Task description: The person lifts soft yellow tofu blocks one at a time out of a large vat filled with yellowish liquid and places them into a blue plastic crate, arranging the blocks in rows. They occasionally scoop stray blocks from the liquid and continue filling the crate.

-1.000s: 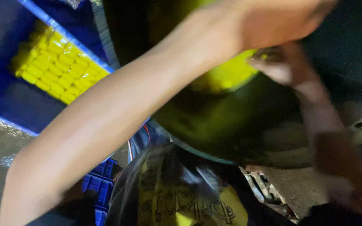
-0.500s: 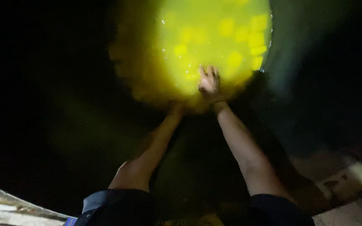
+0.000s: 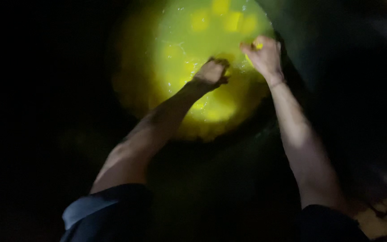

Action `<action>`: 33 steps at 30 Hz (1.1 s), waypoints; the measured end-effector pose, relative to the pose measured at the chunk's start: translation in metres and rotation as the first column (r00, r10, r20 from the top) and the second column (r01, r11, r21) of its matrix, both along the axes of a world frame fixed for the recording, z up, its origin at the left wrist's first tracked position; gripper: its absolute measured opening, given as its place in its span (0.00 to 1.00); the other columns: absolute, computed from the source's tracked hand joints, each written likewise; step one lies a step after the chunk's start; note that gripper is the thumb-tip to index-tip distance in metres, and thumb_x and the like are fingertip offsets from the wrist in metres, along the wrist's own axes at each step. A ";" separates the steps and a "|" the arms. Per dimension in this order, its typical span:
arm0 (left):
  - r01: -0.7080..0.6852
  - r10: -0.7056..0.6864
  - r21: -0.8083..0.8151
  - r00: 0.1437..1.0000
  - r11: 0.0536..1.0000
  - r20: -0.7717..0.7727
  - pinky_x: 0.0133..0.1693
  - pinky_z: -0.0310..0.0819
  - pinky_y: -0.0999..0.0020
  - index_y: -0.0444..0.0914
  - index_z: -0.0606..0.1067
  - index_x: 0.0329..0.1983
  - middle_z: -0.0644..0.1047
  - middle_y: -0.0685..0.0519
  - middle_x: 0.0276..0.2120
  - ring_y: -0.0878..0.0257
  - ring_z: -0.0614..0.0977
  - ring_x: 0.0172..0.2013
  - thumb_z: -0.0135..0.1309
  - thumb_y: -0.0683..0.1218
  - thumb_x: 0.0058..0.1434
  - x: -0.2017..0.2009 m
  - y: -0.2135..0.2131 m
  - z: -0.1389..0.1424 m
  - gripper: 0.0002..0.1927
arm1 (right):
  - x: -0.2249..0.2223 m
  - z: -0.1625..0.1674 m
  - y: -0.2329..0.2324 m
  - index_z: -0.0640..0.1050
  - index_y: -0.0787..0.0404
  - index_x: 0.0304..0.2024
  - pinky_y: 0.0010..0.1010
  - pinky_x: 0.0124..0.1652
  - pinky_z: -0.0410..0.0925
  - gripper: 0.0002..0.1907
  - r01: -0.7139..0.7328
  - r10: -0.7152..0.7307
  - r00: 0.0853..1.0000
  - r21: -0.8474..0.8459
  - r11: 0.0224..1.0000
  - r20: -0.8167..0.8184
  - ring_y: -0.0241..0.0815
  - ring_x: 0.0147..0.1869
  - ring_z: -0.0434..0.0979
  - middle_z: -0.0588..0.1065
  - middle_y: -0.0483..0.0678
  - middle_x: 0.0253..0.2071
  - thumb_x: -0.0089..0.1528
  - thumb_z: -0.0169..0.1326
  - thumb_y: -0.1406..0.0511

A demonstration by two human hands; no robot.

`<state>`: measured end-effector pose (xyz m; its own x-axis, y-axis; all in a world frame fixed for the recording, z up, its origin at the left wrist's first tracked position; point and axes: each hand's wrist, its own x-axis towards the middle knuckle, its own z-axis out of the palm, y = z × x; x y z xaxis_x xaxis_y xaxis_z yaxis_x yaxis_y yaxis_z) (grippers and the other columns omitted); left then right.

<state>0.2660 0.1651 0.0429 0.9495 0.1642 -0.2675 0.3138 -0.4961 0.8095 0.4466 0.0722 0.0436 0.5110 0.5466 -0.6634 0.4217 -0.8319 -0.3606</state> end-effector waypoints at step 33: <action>-0.213 0.729 -0.783 0.286 -0.585 -0.622 0.51 0.71 0.62 0.34 0.75 0.55 0.77 0.47 0.48 0.54 0.76 0.48 0.48 0.52 0.66 -0.045 -0.033 -0.011 0.21 | -0.137 0.057 0.019 0.69 0.75 0.60 0.39 0.52 0.70 0.28 -0.539 0.255 0.832 0.607 0.584 0.493 0.58 0.59 0.73 0.71 0.64 0.57 0.65 0.57 0.61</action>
